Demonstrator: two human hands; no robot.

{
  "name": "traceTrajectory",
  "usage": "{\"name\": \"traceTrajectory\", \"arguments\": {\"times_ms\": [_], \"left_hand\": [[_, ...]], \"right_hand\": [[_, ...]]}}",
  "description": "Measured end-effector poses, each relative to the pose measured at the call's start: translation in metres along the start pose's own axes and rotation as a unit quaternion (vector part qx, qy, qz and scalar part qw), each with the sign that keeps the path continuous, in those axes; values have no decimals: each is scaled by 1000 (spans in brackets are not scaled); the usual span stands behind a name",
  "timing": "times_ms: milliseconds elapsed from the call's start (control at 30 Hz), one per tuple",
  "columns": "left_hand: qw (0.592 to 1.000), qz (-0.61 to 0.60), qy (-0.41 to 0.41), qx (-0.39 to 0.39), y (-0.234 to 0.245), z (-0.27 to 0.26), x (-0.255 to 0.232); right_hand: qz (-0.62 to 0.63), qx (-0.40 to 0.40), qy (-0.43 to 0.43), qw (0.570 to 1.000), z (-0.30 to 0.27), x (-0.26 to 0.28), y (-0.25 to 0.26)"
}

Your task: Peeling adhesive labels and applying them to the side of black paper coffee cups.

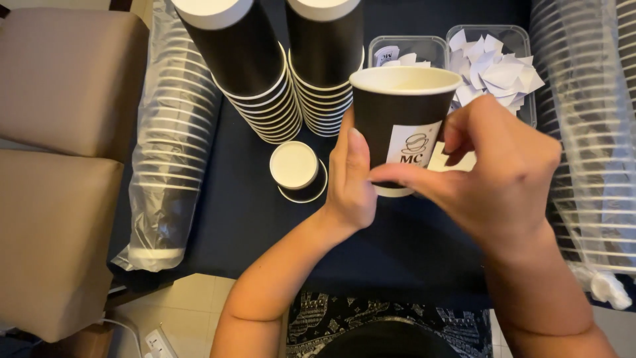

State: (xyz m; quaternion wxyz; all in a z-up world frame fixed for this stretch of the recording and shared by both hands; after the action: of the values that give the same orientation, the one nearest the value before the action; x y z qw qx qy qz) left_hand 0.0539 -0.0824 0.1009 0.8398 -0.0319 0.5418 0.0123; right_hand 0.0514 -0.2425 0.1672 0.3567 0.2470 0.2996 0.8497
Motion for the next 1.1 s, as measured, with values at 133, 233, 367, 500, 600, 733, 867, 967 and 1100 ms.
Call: {"name": "traceTrajectory", "arguments": {"times_ms": [133,233,367,500,600,733,867,967,1100], "left_hand": [[1000,-14,-13,20,-2,-8,1],[999,1,-9,40,-4,-8,-6],[998,-52,-28,14,-2,-4,10],[996,-84,-28,30,-3,-10,23],[993,-7,-82,88,-5,-17,36],[977,-16,-147,154,-11,-14,26],[978,26,-123,166,-20,-6,20],[976,66,-87,189,-29,-8,28],[976,81,-28,200,-37,-12,27]], "right_hand": [[30,-39,-3,999,-5,-8,2],[33,-78,-53,995,-4,-13,2],[97,10,-46,994,10,-8,11],[249,70,-81,963,29,1,22],[342,106,-75,931,34,-1,31],[355,93,-76,927,31,0,45],[339,52,-83,936,28,-9,68],[277,107,-88,951,34,-11,77],[198,183,-74,960,33,-14,69]]}}
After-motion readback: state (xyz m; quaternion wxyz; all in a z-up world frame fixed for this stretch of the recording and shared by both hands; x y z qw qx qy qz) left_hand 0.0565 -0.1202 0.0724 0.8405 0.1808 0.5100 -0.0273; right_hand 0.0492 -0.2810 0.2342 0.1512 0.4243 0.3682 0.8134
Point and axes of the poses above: each hand's wrist, its own z-axis towards the middle knuckle, its own y-axis out of the back of the hand, x = y × z, the point moved 2 cm from there along z, towards the middle knuckle, and after that the axes turned 5 degrees about z, right-handed, at the moved point
